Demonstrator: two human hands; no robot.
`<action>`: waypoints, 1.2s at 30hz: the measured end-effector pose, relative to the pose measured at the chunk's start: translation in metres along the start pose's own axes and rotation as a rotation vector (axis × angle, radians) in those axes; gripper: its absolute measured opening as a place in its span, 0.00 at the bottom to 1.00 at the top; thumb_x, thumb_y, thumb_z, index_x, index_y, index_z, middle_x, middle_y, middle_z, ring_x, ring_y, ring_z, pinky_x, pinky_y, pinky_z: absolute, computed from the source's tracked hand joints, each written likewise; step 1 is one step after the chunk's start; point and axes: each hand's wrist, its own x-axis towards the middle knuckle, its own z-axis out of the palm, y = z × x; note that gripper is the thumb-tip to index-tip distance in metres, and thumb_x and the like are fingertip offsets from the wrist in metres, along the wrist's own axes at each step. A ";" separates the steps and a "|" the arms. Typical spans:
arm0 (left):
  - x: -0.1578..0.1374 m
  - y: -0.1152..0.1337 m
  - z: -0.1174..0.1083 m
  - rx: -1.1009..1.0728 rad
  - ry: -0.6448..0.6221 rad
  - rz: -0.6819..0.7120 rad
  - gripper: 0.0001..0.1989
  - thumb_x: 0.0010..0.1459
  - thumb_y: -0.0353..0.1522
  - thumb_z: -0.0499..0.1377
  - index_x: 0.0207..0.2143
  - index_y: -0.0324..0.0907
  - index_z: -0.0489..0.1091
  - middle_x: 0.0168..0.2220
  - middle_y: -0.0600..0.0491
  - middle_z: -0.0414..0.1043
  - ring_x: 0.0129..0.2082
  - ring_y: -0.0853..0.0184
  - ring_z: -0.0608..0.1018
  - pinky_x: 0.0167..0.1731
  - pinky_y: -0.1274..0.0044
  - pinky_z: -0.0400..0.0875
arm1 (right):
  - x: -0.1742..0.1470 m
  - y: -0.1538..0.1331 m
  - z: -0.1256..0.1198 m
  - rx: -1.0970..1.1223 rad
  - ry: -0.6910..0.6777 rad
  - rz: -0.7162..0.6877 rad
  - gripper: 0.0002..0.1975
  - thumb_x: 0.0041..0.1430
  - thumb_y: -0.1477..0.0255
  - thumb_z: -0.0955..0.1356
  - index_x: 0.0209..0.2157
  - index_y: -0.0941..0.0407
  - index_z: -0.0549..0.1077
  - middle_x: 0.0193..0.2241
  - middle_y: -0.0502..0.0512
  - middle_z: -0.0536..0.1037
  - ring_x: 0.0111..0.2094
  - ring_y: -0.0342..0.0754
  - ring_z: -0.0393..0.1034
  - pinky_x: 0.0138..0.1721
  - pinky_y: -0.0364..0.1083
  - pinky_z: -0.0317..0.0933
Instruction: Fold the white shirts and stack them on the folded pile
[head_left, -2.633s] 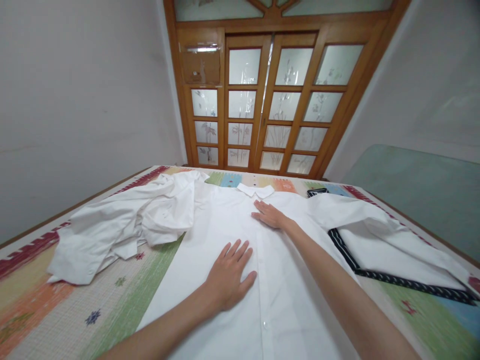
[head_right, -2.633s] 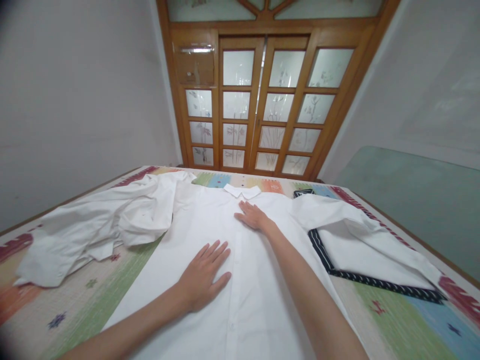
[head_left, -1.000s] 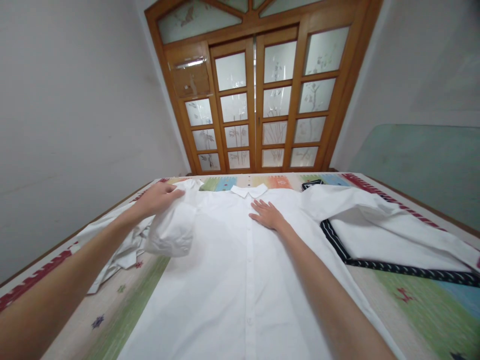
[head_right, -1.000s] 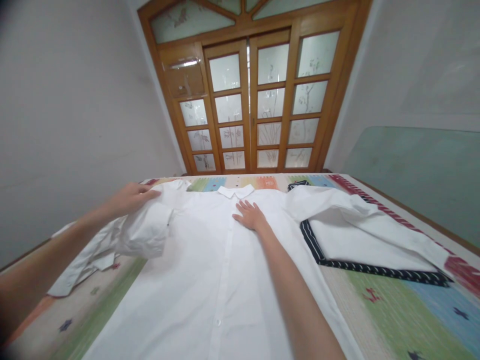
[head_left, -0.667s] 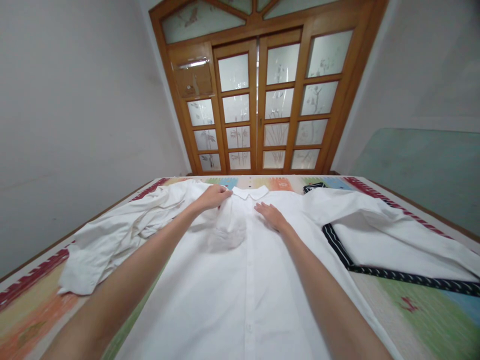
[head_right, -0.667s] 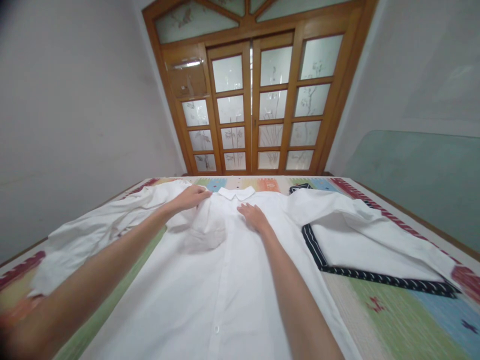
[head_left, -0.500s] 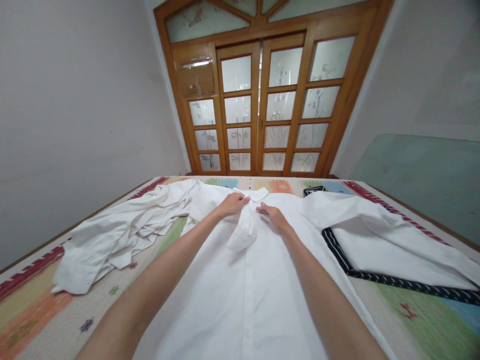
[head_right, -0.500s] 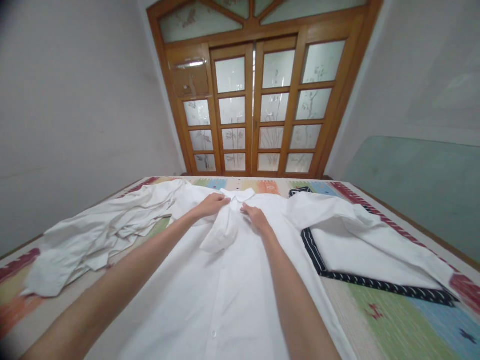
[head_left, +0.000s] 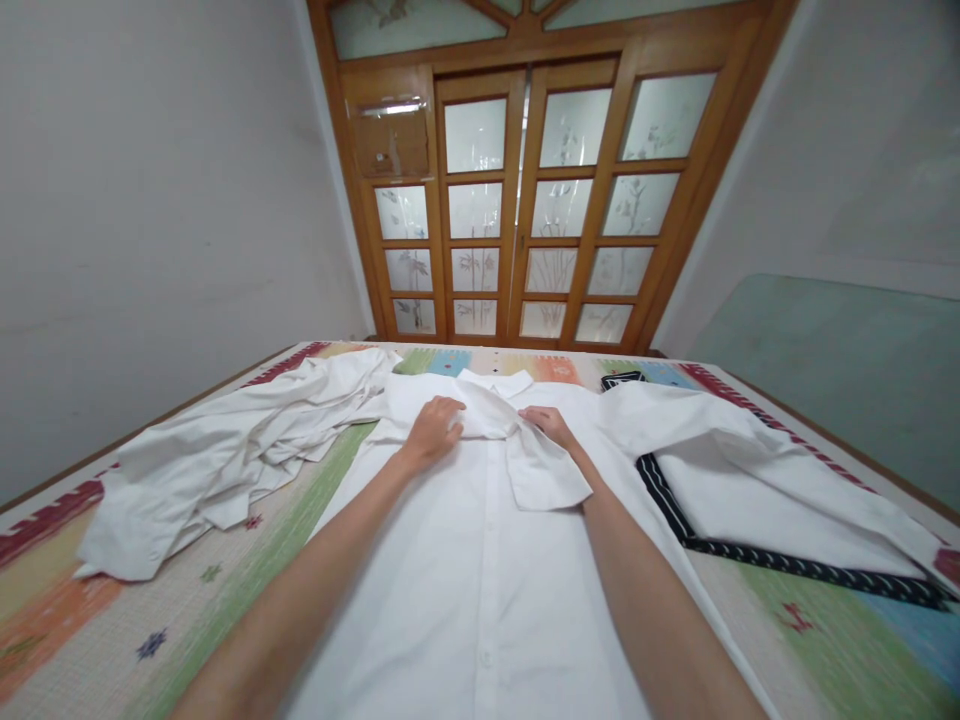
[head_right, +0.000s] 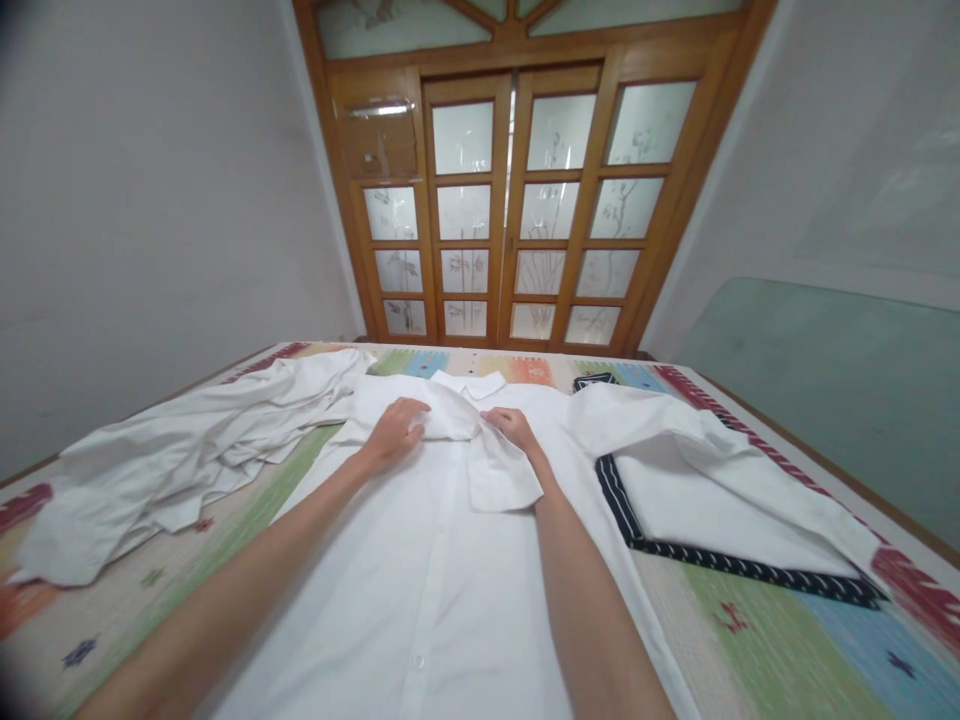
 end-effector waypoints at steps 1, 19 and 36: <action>-0.006 -0.011 -0.004 0.029 0.055 -0.030 0.17 0.51 0.28 0.52 0.44 0.40 0.70 0.47 0.45 0.73 0.52 0.58 0.70 0.56 0.65 0.63 | 0.000 -0.001 0.000 -0.005 -0.002 -0.009 0.21 0.46 0.51 0.65 0.16 0.53 0.61 0.16 0.46 0.62 0.26 0.46 0.62 0.29 0.43 0.57; -0.038 -0.081 -0.014 0.078 -0.159 -0.168 0.31 0.50 0.36 0.55 0.58 0.40 0.63 0.65 0.44 0.57 0.67 0.51 0.55 0.65 0.57 0.47 | -0.012 -0.020 -0.029 0.121 0.019 0.302 0.14 0.52 0.61 0.66 0.36 0.56 0.73 0.34 0.56 0.80 0.36 0.50 0.74 0.38 0.47 0.68; -0.043 -0.089 -0.020 -0.083 0.279 -0.480 0.33 0.44 0.21 0.47 0.54 0.38 0.68 0.51 0.49 0.75 0.54 0.59 0.73 0.57 0.67 0.65 | -0.021 -0.036 -0.088 -0.599 0.088 0.462 0.03 0.45 0.72 0.72 0.23 0.56 0.76 0.24 0.53 0.78 0.29 0.48 0.72 0.31 0.42 0.63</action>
